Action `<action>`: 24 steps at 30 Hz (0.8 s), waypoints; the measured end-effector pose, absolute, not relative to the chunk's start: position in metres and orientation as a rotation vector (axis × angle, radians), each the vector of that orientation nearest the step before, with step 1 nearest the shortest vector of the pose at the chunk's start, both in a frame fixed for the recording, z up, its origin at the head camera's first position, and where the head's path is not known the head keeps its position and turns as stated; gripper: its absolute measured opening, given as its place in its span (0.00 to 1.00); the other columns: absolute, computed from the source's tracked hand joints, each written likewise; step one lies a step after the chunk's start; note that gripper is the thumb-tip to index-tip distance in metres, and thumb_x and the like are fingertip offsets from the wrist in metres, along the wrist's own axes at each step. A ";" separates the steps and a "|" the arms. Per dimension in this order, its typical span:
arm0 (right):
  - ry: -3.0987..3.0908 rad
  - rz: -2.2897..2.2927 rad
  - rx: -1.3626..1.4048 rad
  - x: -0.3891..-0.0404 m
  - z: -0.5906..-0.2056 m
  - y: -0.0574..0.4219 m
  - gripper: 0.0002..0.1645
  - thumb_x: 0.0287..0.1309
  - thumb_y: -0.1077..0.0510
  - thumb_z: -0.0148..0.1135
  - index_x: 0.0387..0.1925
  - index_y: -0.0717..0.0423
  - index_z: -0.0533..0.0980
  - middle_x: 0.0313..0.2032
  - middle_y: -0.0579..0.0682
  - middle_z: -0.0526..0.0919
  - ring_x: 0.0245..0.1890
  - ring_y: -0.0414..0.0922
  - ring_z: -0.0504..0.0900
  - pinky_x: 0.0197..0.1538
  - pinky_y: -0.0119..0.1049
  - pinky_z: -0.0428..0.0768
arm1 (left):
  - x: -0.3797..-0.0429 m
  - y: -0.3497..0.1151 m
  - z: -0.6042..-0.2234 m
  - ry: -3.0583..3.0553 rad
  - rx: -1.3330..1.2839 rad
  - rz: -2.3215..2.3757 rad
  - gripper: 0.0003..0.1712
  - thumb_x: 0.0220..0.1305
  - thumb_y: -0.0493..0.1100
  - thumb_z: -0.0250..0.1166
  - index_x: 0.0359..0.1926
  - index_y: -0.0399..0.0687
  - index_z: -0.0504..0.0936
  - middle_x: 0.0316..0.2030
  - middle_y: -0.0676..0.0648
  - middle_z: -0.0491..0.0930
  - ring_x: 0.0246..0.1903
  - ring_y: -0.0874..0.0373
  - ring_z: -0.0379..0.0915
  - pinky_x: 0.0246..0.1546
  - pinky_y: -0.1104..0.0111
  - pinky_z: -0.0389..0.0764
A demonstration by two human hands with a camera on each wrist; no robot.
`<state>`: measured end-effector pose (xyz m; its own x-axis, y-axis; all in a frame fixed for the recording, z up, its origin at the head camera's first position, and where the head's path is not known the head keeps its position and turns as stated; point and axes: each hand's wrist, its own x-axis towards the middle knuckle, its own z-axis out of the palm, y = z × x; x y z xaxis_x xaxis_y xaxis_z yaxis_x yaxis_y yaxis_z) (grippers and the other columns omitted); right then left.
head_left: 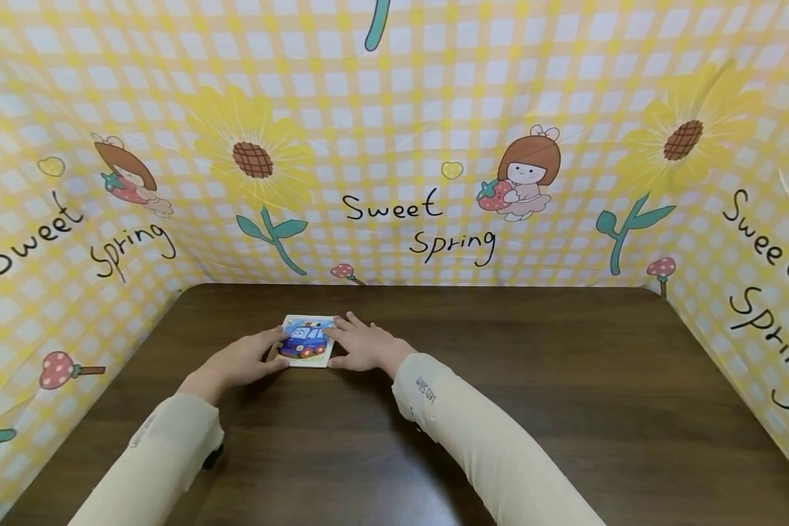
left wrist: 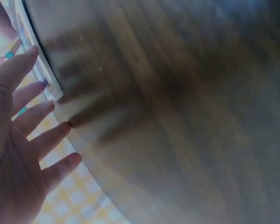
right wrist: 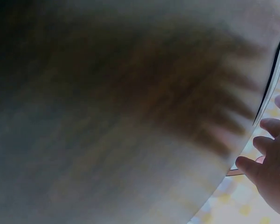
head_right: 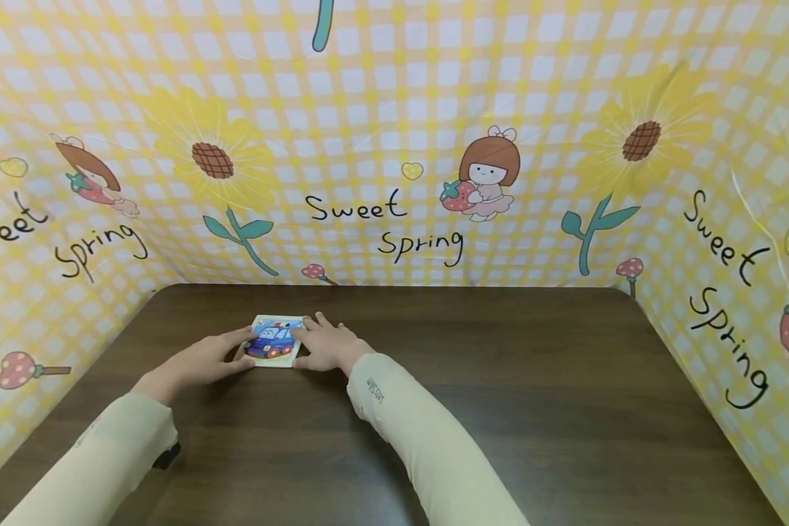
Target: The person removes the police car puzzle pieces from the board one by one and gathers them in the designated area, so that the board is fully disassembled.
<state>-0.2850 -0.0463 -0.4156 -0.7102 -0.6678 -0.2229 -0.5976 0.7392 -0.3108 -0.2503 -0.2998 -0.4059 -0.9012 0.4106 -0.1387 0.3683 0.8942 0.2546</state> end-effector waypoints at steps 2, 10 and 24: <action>2.621 -0.300 -0.977 -0.285 -0.417 -0.045 0.41 0.71 0.37 0.50 0.78 0.38 0.51 0.80 0.47 0.43 0.80 0.49 0.38 0.76 0.57 0.52 | -0.250 -0.297 -0.406 2.866 0.616 0.325 0.38 0.70 0.54 0.60 0.70 0.32 0.66 0.70 0.27 0.61 0.68 0.30 0.61 0.65 0.40 0.64; 2.627 -0.282 -0.982 -0.285 -0.417 -0.041 0.40 0.70 0.38 0.51 0.78 0.38 0.52 0.80 0.47 0.44 0.80 0.51 0.39 0.76 0.58 0.53 | -0.246 -0.289 -0.407 2.868 0.628 0.278 0.38 0.71 0.55 0.59 0.71 0.34 0.66 0.71 0.27 0.61 0.69 0.31 0.60 0.66 0.40 0.63; 2.614 -0.319 -0.943 -0.285 -0.413 -0.014 0.41 0.67 0.37 0.56 0.77 0.37 0.56 0.80 0.48 0.45 0.80 0.54 0.38 0.75 0.61 0.51 | -0.242 -0.269 -0.404 2.910 0.696 0.274 0.32 0.66 0.52 0.66 0.64 0.38 0.75 0.63 0.32 0.72 0.60 0.38 0.73 0.60 0.44 0.72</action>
<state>-0.2851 -0.0139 -0.4132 -0.7204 -0.6503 -0.2413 -0.5732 0.7540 -0.3206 -0.2418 -0.2694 -0.4040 -0.8838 0.4590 -0.0906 0.4340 0.8766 0.2077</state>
